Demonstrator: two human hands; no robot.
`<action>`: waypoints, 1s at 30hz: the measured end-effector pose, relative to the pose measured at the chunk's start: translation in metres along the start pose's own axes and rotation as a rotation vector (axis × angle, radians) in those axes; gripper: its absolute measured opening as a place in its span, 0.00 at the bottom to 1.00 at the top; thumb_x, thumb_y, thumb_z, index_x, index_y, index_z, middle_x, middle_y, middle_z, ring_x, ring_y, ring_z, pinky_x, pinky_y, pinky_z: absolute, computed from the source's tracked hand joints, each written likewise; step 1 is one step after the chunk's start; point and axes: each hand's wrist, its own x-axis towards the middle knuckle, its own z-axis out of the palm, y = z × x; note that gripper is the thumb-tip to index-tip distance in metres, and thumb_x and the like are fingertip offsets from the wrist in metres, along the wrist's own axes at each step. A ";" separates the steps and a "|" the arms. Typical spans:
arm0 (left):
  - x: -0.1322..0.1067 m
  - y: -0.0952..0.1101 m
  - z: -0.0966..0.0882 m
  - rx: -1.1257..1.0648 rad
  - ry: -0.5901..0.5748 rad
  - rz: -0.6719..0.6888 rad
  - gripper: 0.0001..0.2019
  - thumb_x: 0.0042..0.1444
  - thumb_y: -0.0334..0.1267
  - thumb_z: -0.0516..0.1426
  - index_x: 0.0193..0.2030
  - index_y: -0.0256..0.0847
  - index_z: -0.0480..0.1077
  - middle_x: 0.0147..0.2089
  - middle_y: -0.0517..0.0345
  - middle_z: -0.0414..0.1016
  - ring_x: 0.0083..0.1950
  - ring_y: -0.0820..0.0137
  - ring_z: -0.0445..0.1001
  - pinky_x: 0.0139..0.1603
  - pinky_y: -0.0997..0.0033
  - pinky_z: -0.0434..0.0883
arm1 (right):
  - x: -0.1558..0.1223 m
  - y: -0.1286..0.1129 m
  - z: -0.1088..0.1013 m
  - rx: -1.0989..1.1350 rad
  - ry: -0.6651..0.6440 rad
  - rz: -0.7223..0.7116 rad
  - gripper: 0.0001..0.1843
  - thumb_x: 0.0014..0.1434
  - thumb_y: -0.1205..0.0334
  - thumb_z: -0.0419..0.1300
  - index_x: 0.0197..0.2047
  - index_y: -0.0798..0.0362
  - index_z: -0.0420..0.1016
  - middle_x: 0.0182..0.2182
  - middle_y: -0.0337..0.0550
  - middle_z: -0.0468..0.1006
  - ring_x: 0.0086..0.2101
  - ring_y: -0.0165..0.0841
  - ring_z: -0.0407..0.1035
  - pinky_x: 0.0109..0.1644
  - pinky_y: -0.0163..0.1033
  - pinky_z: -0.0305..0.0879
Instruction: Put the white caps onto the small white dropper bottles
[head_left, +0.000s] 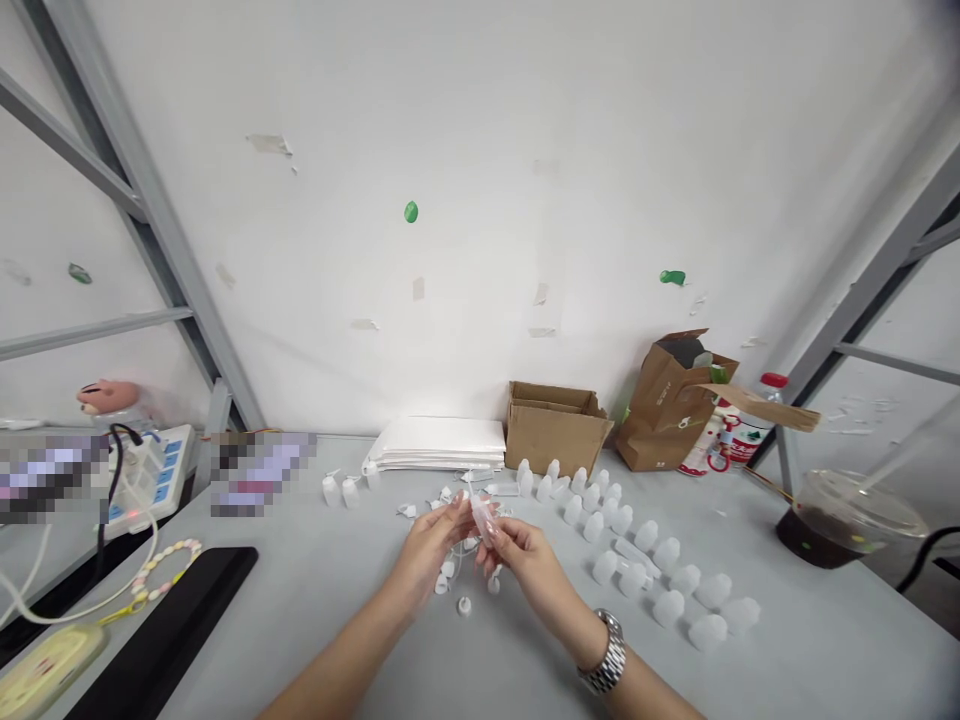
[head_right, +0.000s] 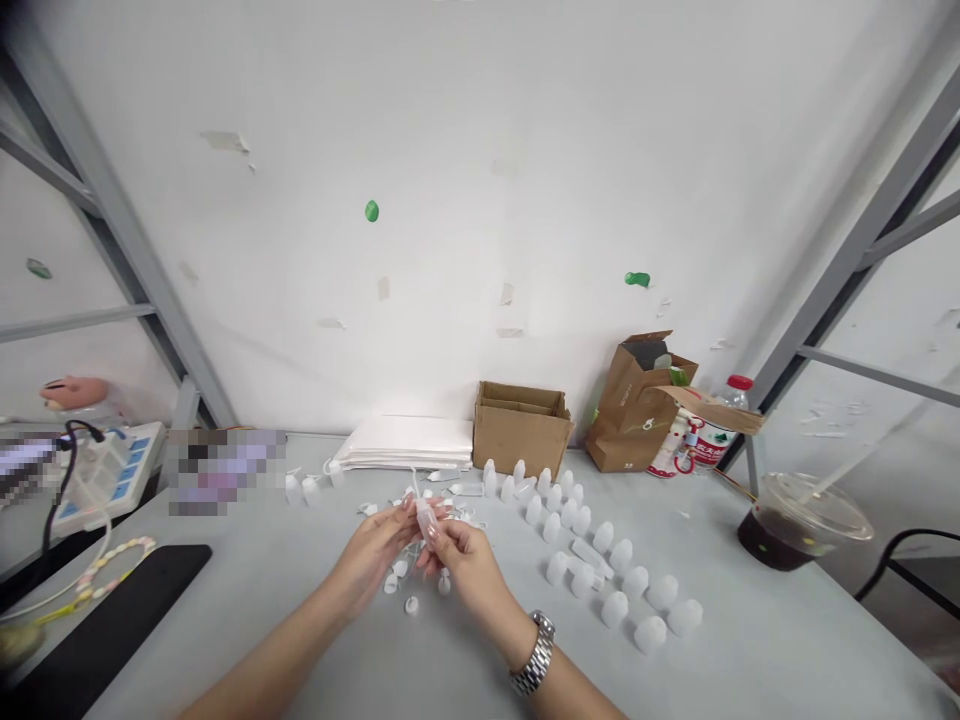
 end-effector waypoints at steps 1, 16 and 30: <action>0.000 0.000 0.000 0.005 -0.003 -0.007 0.20 0.48 0.51 0.56 0.38 0.35 0.75 0.39 0.46 0.78 0.42 0.61 0.74 0.48 0.62 0.66 | -0.001 0.001 0.001 -0.004 -0.016 0.002 0.23 0.52 0.42 0.53 0.25 0.55 0.69 0.20 0.39 0.73 0.21 0.28 0.65 0.28 0.34 0.62; -0.001 -0.006 -0.002 0.012 0.042 -0.020 0.17 0.46 0.49 0.58 0.34 0.36 0.74 0.35 0.49 0.77 0.34 0.66 0.72 0.31 0.70 0.66 | -0.010 0.008 0.011 -0.325 0.176 -0.061 0.13 0.53 0.53 0.57 0.27 0.56 0.72 0.22 0.39 0.74 0.26 0.30 0.66 0.31 0.33 0.61; -0.002 -0.009 -0.003 -0.211 -0.072 -0.113 0.14 0.46 0.41 0.61 0.40 0.38 0.73 0.35 0.52 0.75 0.34 0.69 0.71 0.36 0.70 0.64 | -0.003 0.011 0.006 -0.173 0.122 0.039 0.16 0.51 0.51 0.58 0.25 0.57 0.71 0.19 0.38 0.72 0.21 0.29 0.65 0.27 0.33 0.59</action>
